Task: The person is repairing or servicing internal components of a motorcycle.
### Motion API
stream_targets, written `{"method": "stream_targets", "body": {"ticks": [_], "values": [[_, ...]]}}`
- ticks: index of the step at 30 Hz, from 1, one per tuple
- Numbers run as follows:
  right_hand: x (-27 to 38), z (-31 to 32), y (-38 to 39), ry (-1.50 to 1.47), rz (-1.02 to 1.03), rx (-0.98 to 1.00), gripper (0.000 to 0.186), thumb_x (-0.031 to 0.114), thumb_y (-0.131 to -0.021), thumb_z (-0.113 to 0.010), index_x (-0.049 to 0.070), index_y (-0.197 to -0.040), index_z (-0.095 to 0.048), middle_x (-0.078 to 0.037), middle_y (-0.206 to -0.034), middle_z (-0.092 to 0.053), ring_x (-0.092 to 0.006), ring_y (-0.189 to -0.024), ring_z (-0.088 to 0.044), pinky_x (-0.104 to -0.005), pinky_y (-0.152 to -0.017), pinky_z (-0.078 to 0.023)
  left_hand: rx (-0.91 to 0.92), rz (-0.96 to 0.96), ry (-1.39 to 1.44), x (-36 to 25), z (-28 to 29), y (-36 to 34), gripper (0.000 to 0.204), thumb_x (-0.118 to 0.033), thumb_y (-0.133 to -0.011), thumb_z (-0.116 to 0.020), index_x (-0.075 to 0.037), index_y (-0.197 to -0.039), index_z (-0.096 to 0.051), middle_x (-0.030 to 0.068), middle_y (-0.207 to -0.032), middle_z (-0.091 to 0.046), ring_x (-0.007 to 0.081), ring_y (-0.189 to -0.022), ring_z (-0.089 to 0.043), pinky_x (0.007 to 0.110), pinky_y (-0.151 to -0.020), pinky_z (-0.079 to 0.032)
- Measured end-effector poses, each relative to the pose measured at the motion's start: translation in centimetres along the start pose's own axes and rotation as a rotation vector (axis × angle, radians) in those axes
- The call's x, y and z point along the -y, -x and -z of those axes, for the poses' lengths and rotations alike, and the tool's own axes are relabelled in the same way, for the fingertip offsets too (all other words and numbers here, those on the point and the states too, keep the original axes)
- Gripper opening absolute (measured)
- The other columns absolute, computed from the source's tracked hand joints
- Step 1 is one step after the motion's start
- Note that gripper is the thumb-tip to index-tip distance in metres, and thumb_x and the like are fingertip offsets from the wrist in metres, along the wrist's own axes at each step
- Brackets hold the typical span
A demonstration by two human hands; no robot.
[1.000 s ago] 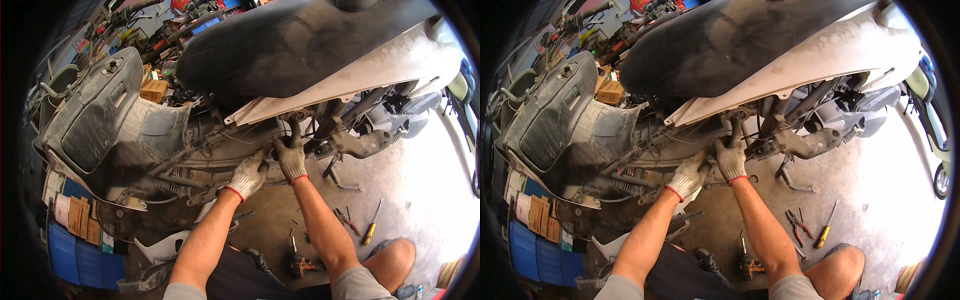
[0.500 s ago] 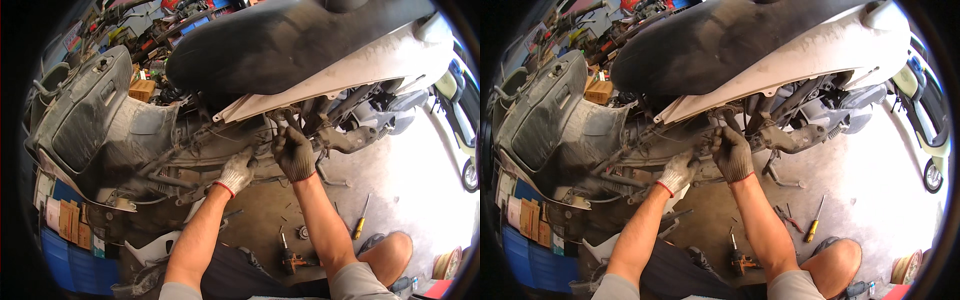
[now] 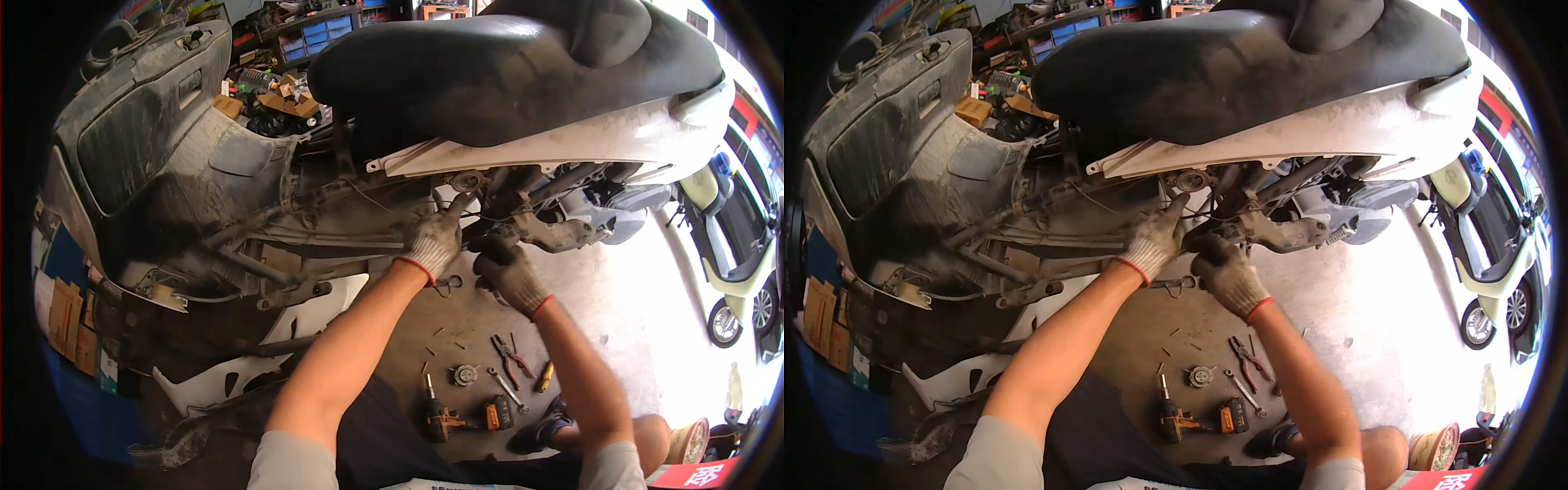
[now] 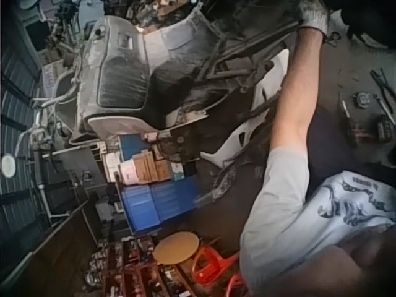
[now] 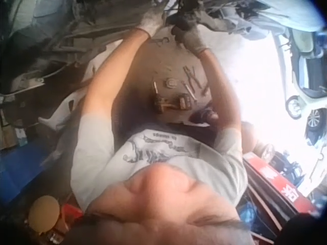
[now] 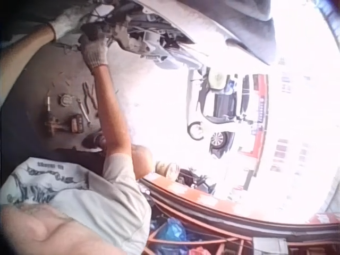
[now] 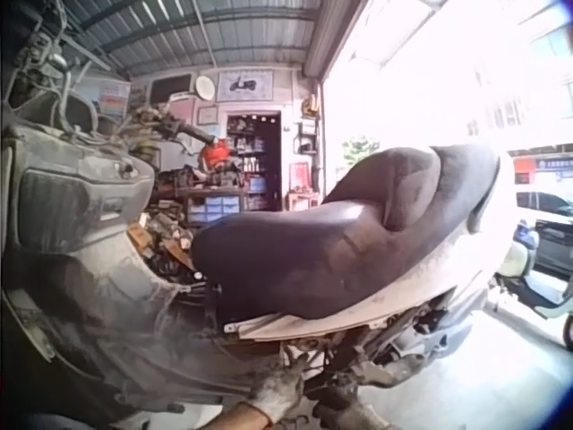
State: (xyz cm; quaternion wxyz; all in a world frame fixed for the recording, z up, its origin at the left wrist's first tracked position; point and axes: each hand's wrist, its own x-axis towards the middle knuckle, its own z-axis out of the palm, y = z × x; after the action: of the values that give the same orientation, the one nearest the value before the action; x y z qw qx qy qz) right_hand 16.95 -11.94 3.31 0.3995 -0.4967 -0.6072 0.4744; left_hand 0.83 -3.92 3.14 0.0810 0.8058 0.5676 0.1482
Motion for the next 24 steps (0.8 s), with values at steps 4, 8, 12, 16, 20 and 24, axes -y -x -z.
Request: {"method": "stream_targets", "body": {"ticks": [4,8,12,16,20,24], "values": [[3.7,3.1,3.4,0.397,-0.051,0.033,0.031,0.015,-0.089,-0.055,0.008,-0.119,-0.061,-0.013,-0.089,-0.071,-0.0193,-0.073,-0.067,-0.0331,-0.067,-0.053,0.09,0.125,-0.07,0.5,-1.5,-1.7,0.079,-0.013,-0.089,-0.054,-0.024,-0.155,-0.013,0.0229,-0.118,-0.064,0.0358,-0.099,-0.068,0.047,-0.079,-0.057],[5.4,7.2,9.2,0.926,-0.092,0.186,0.03,0.021,-0.091,-0.054,0.011,-0.118,-0.062,-0.019,-0.094,-0.069,-0.0374,-0.089,-0.066,-0.0428,-0.08,-0.052,0.139,0.183,-0.102,0.1,-1.9,-2.3,0.084,-0.017,-0.091,-0.055,-0.026,-0.156,-0.002,0.0216,-0.126,-0.06,0.0356,-0.105,-0.066,0.048,-0.085,-0.056],[6.3,10.6,13.9,1.051,-0.389,0.277,0.032,0.022,-0.092,-0.055,0.012,-0.122,-0.062,-0.019,-0.099,-0.069,-0.0349,-0.091,-0.067,-0.041,-0.082,-0.053,0.085,0.201,-0.067,-1.0,-1.1,-2.5,0.088,-0.015,-0.09,-0.055,-0.027,-0.155,0.002,0.0233,-0.125,-0.061,0.0357,-0.108,-0.065,0.049,-0.087,-0.055],[4.1,12.7,15.6,0.974,-0.443,0.248,0.034,0.023,-0.092,-0.056,0.012,-0.124,-0.061,-0.016,-0.098,-0.07,-0.0292,-0.089,-0.068,-0.0381,-0.082,-0.053,0.092,0.237,-0.004,-0.4,-3.0,-3.6,0.087,-0.015,-0.09,-0.055,-0.026,-0.155,0.003,0.0257,-0.128,-0.058,0.0383,-0.108,-0.065,0.048,-0.088,-0.054],[3.2,13.4,15.9,0.693,-0.527,0.197,0.034,0.02,-0.093,-0.056,0.009,-0.125,-0.06,-0.012,-0.097,-0.071,-0.0187,-0.086,-0.069,-0.0329,-0.08,-0.054,0.091,0.188,0.146,-1.0,-3.8,-3.7,0.087,-0.015,-0.089,-0.056,-0.029,-0.154,0.0,0.0297,-0.133,-0.052,0.0392,-0.11,-0.063,0.046,-0.09,-0.052],[3.1,12.9,15.3,0.683,-0.546,0.196,0.033,0.017,-0.094,-0.056,0.009,-0.125,-0.06,-0.011,-0.093,-0.072,-0.0167,-0.084,-0.069,-0.0312,-0.079,-0.055,-0.072,0.15,0.378,0.7,-6.5,-4.5,0.087,-0.013,-0.088,-0.057,-0.031,-0.154,-0.004,0.0276,-0.13,-0.055,0.0383,-0.108,-0.063,0.045,-0.091,-0.051]]}}
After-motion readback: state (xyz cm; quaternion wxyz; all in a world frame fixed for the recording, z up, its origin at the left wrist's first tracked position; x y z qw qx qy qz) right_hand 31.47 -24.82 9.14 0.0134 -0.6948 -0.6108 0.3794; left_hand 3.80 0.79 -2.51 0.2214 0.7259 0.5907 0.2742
